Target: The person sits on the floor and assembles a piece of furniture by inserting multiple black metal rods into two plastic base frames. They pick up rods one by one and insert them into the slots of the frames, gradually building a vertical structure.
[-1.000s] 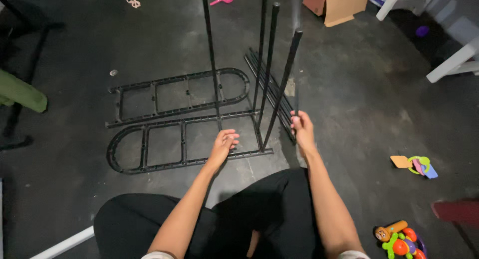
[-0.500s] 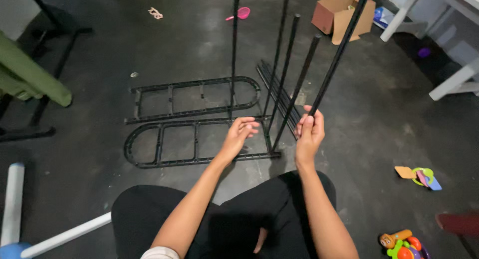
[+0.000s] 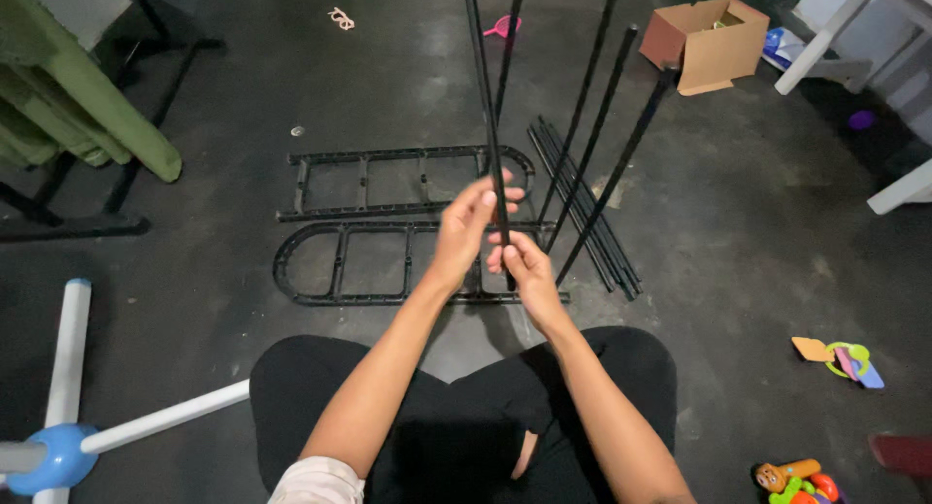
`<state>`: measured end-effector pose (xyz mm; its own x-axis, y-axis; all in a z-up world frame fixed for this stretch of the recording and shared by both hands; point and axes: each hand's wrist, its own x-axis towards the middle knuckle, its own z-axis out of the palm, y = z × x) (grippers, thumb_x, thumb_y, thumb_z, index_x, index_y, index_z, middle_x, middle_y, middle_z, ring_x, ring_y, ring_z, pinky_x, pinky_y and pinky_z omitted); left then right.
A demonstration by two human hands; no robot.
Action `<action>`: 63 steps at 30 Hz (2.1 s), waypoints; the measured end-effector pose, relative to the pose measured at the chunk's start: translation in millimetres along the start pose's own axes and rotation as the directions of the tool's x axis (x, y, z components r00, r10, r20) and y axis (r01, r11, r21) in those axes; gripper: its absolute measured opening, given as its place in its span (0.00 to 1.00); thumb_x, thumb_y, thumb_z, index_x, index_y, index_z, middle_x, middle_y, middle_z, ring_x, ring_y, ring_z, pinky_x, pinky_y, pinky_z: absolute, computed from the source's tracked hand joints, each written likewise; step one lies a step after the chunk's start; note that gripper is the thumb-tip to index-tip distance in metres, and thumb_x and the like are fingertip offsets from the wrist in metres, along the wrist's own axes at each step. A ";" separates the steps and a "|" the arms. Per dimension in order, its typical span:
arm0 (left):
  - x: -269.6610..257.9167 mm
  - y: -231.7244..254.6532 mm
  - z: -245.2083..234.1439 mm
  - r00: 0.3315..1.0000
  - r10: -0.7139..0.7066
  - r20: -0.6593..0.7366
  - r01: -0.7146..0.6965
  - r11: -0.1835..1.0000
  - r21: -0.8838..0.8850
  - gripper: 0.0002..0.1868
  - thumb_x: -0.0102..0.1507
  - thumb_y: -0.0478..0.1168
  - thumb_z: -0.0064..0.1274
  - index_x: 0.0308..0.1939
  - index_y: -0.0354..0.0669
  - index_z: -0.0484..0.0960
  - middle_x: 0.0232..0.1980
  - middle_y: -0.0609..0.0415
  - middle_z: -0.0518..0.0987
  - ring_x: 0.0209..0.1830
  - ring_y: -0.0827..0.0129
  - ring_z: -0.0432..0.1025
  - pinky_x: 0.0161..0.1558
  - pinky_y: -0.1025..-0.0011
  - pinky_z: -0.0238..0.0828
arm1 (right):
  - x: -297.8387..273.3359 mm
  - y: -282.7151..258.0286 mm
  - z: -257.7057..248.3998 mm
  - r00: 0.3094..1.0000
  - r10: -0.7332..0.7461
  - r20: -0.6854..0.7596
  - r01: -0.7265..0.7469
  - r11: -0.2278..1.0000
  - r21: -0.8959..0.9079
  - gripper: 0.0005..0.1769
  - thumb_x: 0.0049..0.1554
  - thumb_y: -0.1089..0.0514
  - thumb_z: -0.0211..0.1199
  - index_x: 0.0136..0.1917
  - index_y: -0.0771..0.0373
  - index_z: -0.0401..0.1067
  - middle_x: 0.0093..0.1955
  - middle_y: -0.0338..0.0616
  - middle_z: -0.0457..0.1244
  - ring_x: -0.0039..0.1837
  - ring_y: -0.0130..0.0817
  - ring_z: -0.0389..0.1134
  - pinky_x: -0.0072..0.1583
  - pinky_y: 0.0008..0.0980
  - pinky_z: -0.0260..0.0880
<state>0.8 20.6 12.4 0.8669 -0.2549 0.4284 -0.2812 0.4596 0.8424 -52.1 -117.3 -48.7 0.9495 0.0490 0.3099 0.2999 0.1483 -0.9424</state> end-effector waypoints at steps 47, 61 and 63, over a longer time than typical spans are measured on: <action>69.7 -169.3 -103.4 0.994 -0.036 -0.099 0.063 0.957 0.282 0.10 0.64 0.27 0.57 0.48 0.35 0.77 0.47 0.54 0.83 0.48 0.75 0.79 0.52 0.75 0.75 | 35.4 229.4 -114.0 0.936 0.322 -0.138 -0.344 0.768 -0.541 0.25 0.63 0.72 0.47 0.69 0.56 0.67 0.55 0.44 0.70 0.52 0.32 0.71 0.58 0.32 0.71; 65.8 -184.9 -110.8 0.990 -0.096 -0.103 0.119 0.963 0.242 0.12 0.62 0.28 0.59 0.48 0.37 0.75 0.46 0.54 0.83 0.49 0.74 0.79 0.52 0.73 0.79 | 35.9 223.9 -105.9 0.931 0.340 -0.131 -0.352 0.746 -0.565 0.25 0.62 0.72 0.48 0.69 0.56 0.67 0.56 0.44 0.70 0.53 0.32 0.72 0.59 0.32 0.71; 64.9 -184.3 -109.7 0.997 -0.044 -0.069 0.064 0.945 0.322 0.12 0.63 0.27 0.59 0.48 0.37 0.76 0.46 0.53 0.84 0.49 0.73 0.80 0.54 0.72 0.77 | 34.8 225.3 -106.4 0.932 0.341 -0.119 -0.347 0.754 -0.558 0.26 0.62 0.72 0.47 0.70 0.56 0.66 0.57 0.44 0.70 0.53 0.33 0.72 0.60 0.32 0.71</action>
<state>154.1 12.7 -150.9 0.9047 -0.2160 0.3673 -0.3427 0.1438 0.9284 58.3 -187.3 -263.7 0.9986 -0.0211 -0.0479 -0.0523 -0.4564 -0.8882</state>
